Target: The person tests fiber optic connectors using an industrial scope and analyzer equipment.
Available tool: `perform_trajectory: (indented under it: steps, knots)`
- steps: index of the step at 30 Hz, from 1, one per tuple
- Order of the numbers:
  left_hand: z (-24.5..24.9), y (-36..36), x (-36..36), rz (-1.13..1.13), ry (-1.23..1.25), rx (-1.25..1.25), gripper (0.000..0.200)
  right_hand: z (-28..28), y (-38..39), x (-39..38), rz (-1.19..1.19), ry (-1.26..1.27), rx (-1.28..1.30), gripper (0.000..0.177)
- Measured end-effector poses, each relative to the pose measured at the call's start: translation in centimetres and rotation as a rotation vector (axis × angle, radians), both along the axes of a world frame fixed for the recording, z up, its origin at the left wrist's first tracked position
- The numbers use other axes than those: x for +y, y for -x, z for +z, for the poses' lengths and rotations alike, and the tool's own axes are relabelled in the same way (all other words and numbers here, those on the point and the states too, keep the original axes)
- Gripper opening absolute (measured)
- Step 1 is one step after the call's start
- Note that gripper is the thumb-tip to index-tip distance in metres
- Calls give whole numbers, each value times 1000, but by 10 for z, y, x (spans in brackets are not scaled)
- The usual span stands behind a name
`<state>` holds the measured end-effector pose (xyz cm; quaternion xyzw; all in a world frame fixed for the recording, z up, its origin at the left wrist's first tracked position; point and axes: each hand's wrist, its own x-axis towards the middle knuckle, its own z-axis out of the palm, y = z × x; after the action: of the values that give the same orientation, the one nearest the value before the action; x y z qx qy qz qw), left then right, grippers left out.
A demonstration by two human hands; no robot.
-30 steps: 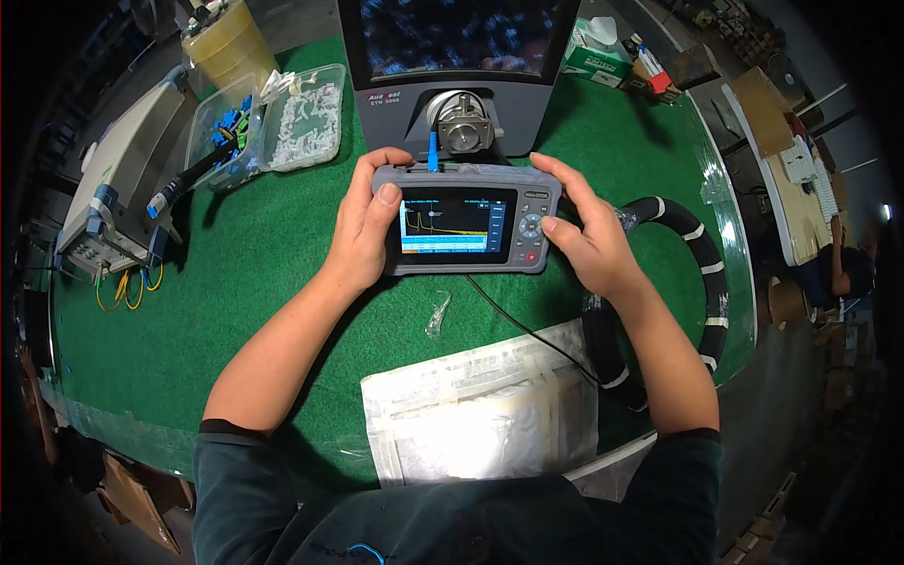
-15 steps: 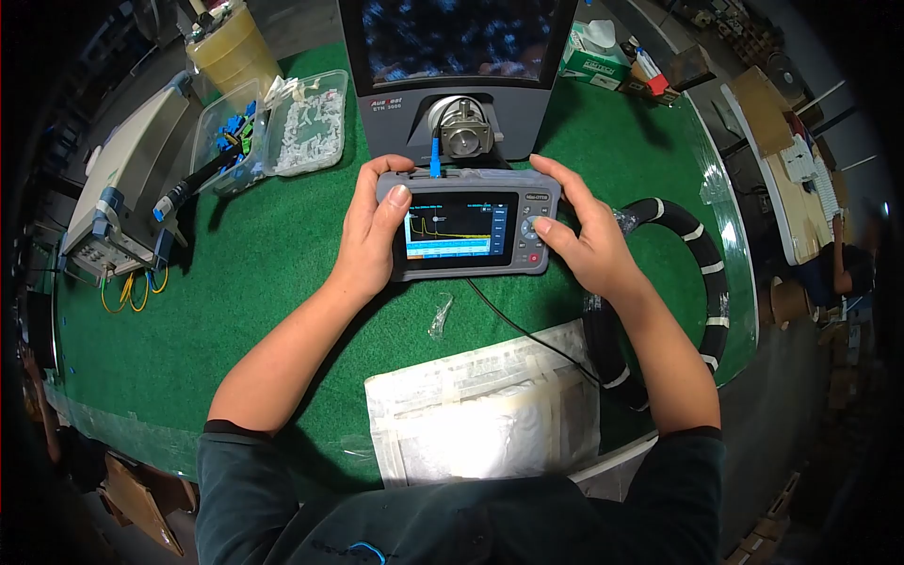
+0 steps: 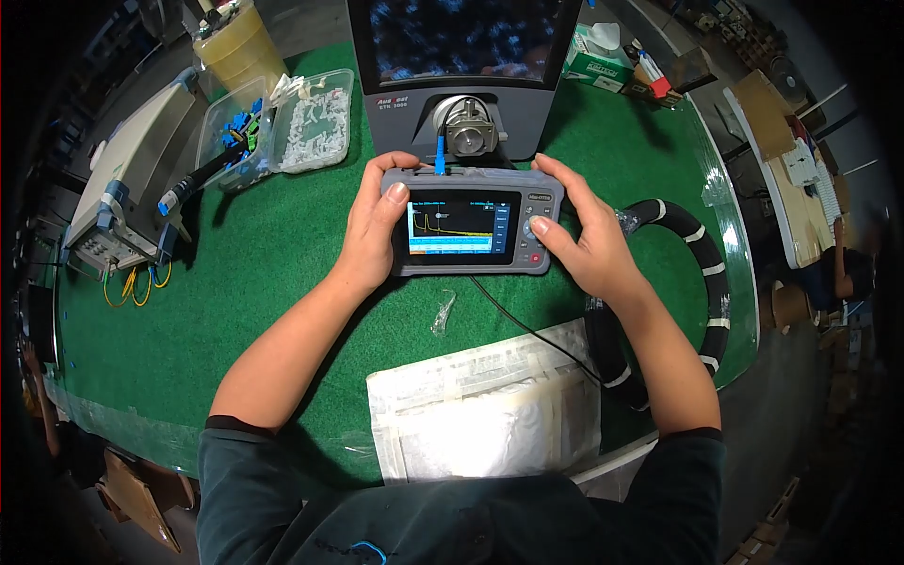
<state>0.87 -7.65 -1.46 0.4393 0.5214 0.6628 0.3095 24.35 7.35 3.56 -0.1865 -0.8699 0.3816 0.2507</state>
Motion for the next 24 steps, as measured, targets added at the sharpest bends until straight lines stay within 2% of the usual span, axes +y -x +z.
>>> perform_trajectory:
  steps: [4,6,24]
  knots:
    - [-1,0,0,-3,10,-16,64,1,1,0,-5,-8,-3,61]
    - [-1,1,0,0,-34,17,51,0,0,1,-1,1,-2,60]
    - [-5,0,0,23,-26,-5,50,2,9,-1,-75,70,5,46]
